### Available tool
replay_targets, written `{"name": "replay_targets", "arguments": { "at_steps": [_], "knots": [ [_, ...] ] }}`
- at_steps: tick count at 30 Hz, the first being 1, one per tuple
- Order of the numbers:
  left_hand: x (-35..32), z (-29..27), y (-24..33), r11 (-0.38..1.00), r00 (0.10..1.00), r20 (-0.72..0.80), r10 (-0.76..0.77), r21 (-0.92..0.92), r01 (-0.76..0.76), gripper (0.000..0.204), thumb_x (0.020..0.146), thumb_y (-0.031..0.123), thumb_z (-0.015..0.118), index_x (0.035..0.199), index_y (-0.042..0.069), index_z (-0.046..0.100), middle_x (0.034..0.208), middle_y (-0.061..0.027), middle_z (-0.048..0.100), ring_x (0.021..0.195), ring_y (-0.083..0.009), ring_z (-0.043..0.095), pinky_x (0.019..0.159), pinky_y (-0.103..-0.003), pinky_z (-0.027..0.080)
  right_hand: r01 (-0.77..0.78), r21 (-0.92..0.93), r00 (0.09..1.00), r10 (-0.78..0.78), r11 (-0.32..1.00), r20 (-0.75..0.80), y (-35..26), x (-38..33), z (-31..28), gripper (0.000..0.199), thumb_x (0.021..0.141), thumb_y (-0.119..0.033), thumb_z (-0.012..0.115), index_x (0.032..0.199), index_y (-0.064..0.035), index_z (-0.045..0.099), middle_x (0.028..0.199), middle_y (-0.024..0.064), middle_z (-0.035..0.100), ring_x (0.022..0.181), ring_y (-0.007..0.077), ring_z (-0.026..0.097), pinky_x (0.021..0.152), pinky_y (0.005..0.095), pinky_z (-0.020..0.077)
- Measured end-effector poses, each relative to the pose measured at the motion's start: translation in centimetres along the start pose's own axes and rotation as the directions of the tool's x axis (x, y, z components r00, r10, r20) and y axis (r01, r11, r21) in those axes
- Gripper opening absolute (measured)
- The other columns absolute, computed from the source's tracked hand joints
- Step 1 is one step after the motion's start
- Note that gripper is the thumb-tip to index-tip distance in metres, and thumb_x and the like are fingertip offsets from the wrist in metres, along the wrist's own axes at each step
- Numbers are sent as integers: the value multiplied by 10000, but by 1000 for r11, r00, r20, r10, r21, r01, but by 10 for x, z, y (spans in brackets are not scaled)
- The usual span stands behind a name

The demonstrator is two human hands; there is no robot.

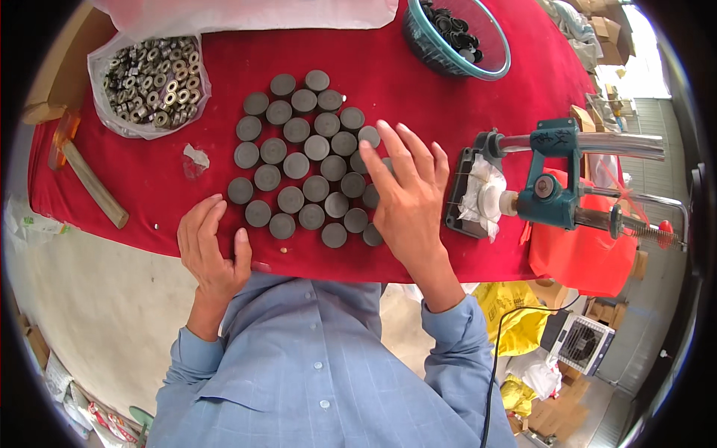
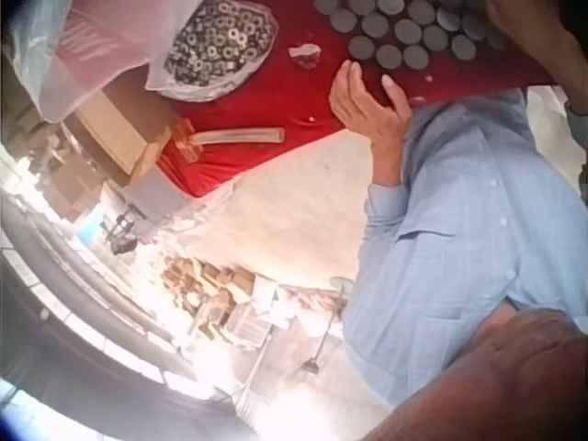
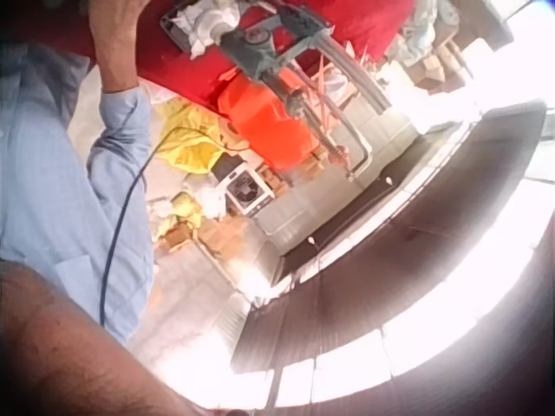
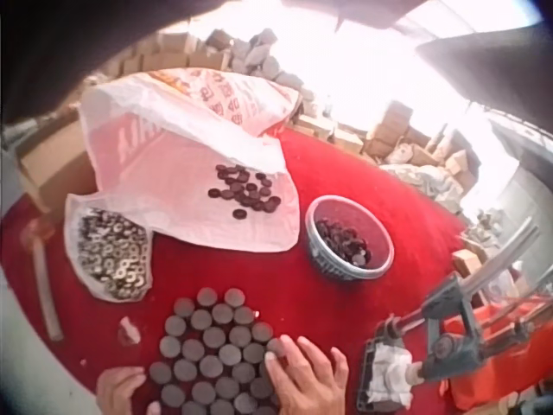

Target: The person sorts small, round, dark grey objects on a red table, separating them into piles. They pick up individual items, inspect them, and place them into a growing stack. A green manual press is visible on the table but is not used during the clip.

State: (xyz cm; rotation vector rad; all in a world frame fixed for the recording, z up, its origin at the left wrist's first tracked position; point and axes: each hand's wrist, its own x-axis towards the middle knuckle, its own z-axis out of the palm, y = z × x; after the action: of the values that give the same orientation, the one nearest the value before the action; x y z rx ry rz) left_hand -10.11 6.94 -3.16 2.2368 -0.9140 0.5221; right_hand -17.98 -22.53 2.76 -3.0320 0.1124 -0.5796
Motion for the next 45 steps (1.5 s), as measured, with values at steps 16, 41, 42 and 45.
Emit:
{"name": "replay_targets", "arguments": {
  "at_steps": [16,41,42,45],
  "knots": [
    [0,2,0,1000,1000,-6,-6,29,6,439,880,132,712,1290,-17,665,1281,-192,721,1109,-382,686,949,-485,532,-67,100,993,75,993,-87,11,29,17,417,834,2,690,1205,-148,805,1537,98,614,1463,357,517,1202,606,339],
    [-2,0,1,1000,1000,-3,-1,11,1,467,843,76,704,1296,-29,656,1284,-206,717,1124,-394,680,974,-487,517,-38,246,999,38,969,3,6,33,44,465,836,37,688,1209,-202,827,1565,96,598,1471,384,506,1195,628,357],
    [-2,-1,1,1000,1000,-3,0,14,0,466,843,76,704,1295,-28,657,1283,-205,717,1126,-392,680,976,-488,516,-37,263,999,37,964,4,5,35,42,467,841,40,680,1213,-201,827,1566,102,597,1470,387,507,1194,631,359],
    [1,-2,1,1000,1000,-18,2,19,-2,462,842,74,705,1291,-22,659,1282,-204,718,1129,-389,680,978,-490,513,-41,325,999,48,945,-14,4,47,31,482,855,51,652,1236,-192,819,1566,123,593,1466,393,508,1192,649,359]
  ]
}}
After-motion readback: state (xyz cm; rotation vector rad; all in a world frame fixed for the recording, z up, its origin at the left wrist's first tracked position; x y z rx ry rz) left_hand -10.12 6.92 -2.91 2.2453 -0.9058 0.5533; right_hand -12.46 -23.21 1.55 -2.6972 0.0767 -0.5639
